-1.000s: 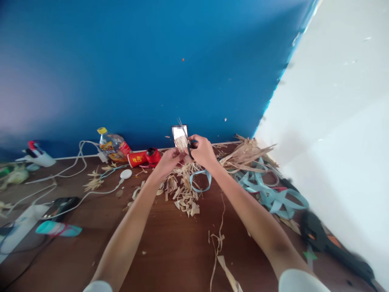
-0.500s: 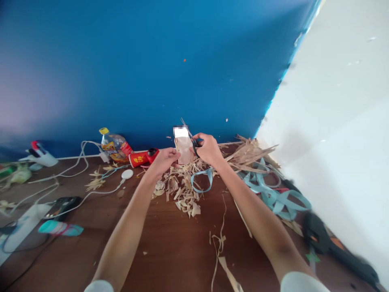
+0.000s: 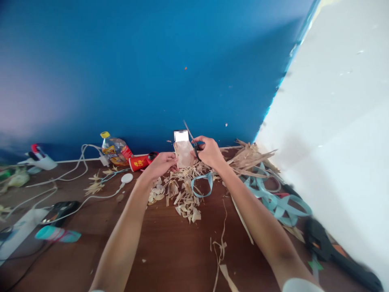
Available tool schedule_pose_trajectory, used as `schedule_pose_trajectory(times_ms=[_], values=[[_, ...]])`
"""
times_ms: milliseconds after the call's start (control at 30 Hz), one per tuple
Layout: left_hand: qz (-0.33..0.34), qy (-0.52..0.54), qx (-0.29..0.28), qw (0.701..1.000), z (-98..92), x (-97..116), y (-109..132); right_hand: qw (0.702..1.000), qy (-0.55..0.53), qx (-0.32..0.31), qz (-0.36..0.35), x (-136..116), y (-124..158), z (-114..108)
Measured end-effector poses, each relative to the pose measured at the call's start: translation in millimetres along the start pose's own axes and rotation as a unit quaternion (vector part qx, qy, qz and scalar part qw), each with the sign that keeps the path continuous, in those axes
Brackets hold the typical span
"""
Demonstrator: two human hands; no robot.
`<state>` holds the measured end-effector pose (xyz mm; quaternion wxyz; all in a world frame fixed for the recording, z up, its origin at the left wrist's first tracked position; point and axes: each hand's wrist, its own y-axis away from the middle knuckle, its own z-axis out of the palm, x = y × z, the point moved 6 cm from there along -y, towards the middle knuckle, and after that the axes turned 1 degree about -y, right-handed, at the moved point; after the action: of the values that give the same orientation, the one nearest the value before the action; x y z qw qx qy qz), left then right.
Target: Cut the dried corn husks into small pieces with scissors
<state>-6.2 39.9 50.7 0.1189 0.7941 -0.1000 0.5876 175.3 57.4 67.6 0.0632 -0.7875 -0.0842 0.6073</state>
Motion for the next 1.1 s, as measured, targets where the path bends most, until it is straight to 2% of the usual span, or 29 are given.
schedule_pose_trajectory(times_ms=[200, 367, 467, 667, 900, 1100], values=[[0.012, 0.052, 0.054, 0.997, 12.8, -6, -6, 0.999, -0.019, -0.021, -0.016, -5, 4, 5], [0.051, 0.084, 0.047, 0.994, 27.6, -12, -13, 1.0, -0.001, -0.01, -0.023, -7, 5, 7], [0.075, 0.093, 0.052, 0.991, 25.2, -14, -15, 1.0, 0.008, 0.007, -0.015, -7, 5, 4], [0.107, 0.04, 0.122, 0.986, 10.9, -22, -20, 1.0, 0.008, 0.015, -0.014, -5, 4, 5], [0.064, 0.069, 0.036, 0.995, 13.8, -16, -18, 1.0, 0.006, 0.028, -0.008, -6, 4, -3], [0.049, 0.09, 0.021, 0.995, 16.7, -11, -15, 1.0, -0.001, 0.026, -0.016, -4, 1, -5]])
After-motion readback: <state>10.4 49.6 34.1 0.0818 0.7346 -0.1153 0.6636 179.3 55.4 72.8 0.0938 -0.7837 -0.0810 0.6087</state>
